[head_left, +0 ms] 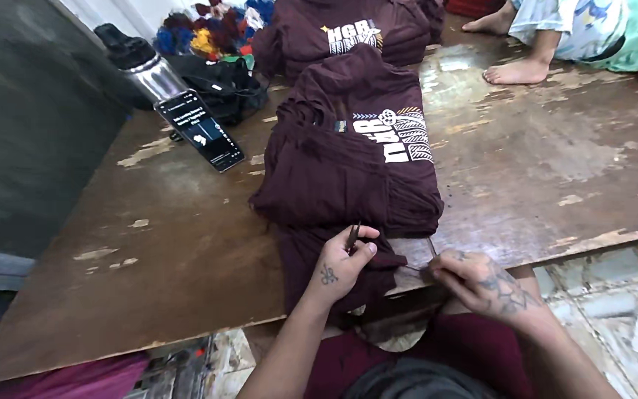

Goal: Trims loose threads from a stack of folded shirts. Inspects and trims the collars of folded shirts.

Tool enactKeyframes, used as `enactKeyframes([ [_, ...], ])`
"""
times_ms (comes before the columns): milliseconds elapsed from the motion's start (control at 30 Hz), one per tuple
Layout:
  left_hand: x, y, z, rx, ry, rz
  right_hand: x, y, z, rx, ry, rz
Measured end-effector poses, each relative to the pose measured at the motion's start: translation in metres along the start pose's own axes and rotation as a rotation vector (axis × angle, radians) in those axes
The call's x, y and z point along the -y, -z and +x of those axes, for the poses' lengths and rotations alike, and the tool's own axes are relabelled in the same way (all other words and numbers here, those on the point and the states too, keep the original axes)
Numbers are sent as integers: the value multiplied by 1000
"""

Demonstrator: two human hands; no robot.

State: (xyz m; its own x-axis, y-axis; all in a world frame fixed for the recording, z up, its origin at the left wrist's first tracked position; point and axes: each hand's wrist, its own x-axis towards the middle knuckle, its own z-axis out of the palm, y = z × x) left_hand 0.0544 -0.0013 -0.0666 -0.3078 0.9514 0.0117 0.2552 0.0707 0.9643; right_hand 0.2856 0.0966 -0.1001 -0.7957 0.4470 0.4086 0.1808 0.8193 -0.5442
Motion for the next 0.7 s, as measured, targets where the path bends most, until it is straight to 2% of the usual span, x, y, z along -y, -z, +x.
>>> enactKeyframes([
  [100,-5,-4,3,-64,87,-33,23,-19,22,-28,-94,-42],
  [167,-8,-5,1,-67,113,-16,22,-42,32,-167,-6,-95],
  [233,-9,-2,-5,-12,77,89,17,-43,30,-188,31,-105],
  [333,-1,12,-19,152,-110,446,15,-26,13,-92,21,-125],
  [400,-11,17,-25,244,-177,681,14,-22,4,-111,72,-159],
  [567,-34,15,-29,214,-663,984,24,-20,-3,-174,118,-192],
  [700,-40,3,-23,236,-798,1129,29,-21,-5,-203,122,-175],
])
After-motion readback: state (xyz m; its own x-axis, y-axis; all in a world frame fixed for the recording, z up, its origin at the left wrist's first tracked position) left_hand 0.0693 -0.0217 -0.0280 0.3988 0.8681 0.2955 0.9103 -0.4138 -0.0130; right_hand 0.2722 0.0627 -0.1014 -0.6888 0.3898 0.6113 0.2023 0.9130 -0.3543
